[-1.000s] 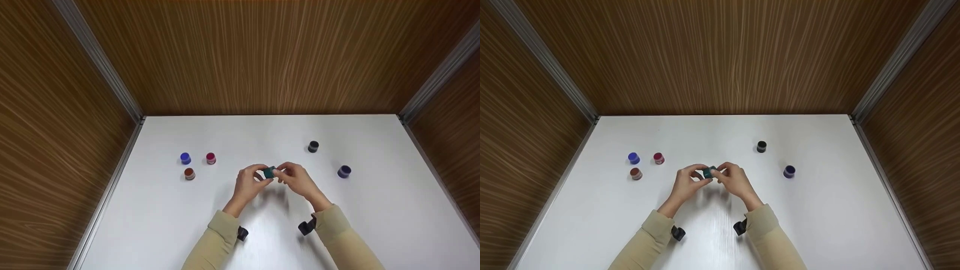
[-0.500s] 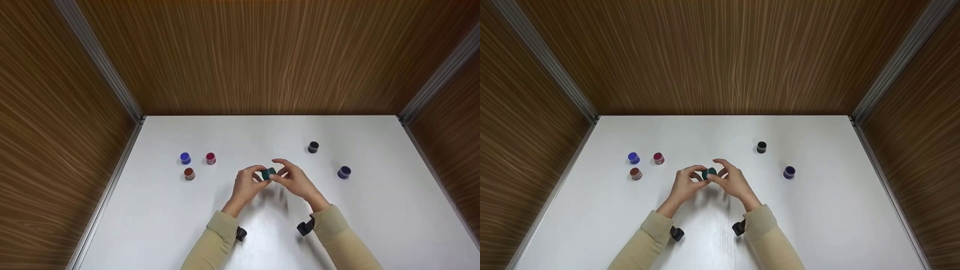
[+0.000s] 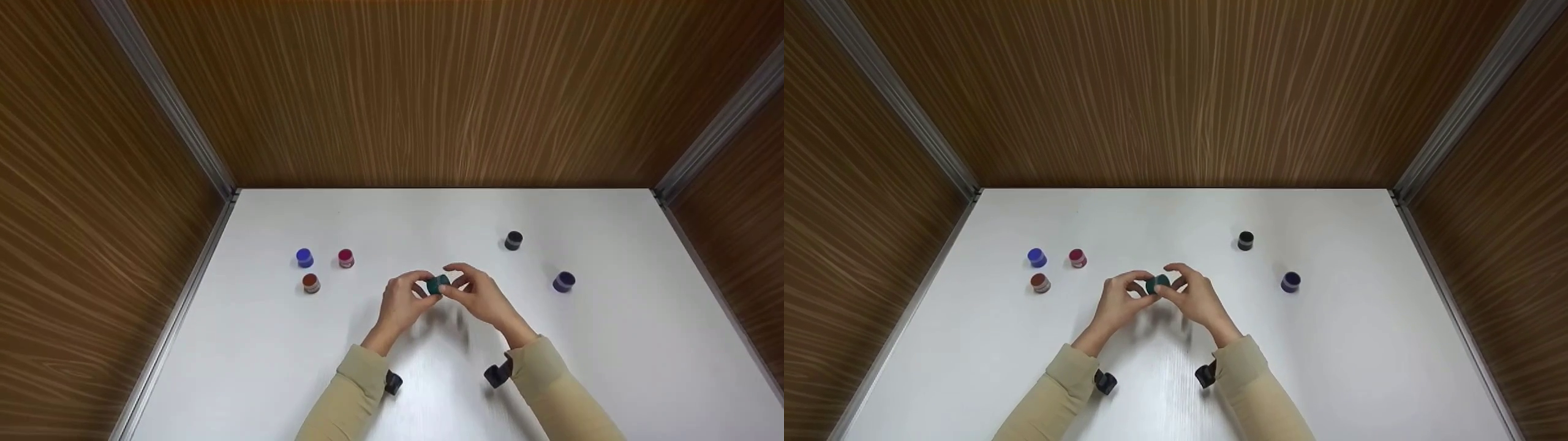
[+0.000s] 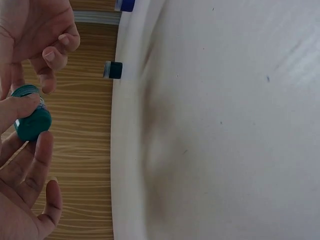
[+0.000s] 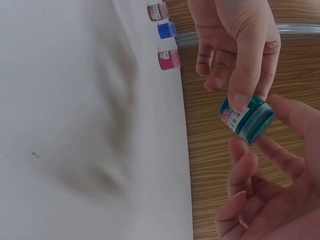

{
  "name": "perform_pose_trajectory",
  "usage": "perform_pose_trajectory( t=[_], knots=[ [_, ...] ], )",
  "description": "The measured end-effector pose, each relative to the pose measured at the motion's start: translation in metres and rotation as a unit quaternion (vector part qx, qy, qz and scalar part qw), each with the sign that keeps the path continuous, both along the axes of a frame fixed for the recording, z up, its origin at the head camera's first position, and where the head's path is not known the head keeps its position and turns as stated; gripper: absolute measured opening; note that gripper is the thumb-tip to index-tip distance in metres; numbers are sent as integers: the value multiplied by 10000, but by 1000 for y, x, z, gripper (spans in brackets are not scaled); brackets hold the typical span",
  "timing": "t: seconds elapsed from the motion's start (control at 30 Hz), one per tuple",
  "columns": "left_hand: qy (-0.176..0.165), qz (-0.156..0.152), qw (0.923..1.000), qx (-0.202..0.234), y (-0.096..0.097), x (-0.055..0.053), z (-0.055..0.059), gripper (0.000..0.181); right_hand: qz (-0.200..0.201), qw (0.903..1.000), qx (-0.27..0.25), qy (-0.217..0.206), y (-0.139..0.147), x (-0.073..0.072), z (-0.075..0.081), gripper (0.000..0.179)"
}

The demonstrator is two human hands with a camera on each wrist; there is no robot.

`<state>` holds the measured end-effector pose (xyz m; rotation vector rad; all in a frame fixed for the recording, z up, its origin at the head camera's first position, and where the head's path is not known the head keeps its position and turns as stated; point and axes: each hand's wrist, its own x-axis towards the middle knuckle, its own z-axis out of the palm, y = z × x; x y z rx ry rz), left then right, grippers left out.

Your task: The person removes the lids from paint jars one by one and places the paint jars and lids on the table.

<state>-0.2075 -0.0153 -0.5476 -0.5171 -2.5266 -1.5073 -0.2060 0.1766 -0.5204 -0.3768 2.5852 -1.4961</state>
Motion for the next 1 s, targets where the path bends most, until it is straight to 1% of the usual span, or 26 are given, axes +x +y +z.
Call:
perform_pose_trajectory(
  t=[0.07,0.17,0.3,0.37,0.43,0.57,0.6,0.7,0.83,0.9,1.0],
  knots=[
    [47,-8,10000,-8,0,0,0,26,-115,9999,-18,-40,-1,0,0,46],
    [87,-2,9999,-54,0,0,1,28,-227,9997,-28,39,-1,0,-1,40],
    [80,4,9999,-103,0,0,1,29,-182,9997,-55,138,0,0,0,29],
    [77,12,9999,-118,0,0,0,28,-93,9998,-72,140,1,1,1,31],
    [84,30,9999,-114,0,0,0,28,-43,9999,-70,96,2,1,1,39],
    [179,43,9998,-75,0,0,-1,27,-202,9998,-43,-28,0,0,1,50],
    [201,39,9998,-59,0,0,-1,27,-267,9996,-41,-33,-1,0,1,49],
    [222,32,9997,-55,0,0,0,27,-385,9992,-50,15,-3,0,1,40],
    [229,39,9997,-92,-1,1,0,27,-273,9995,-131,129,-2,0,1,28],
    [251,49,9996,-116,-1,1,0,28,-159,9996,-161,159,-1,0,1,30],
    [292,70,9995,-139,-1,1,0,28,-101,9997,-179,126,-1,1,2,40]
  ],
)
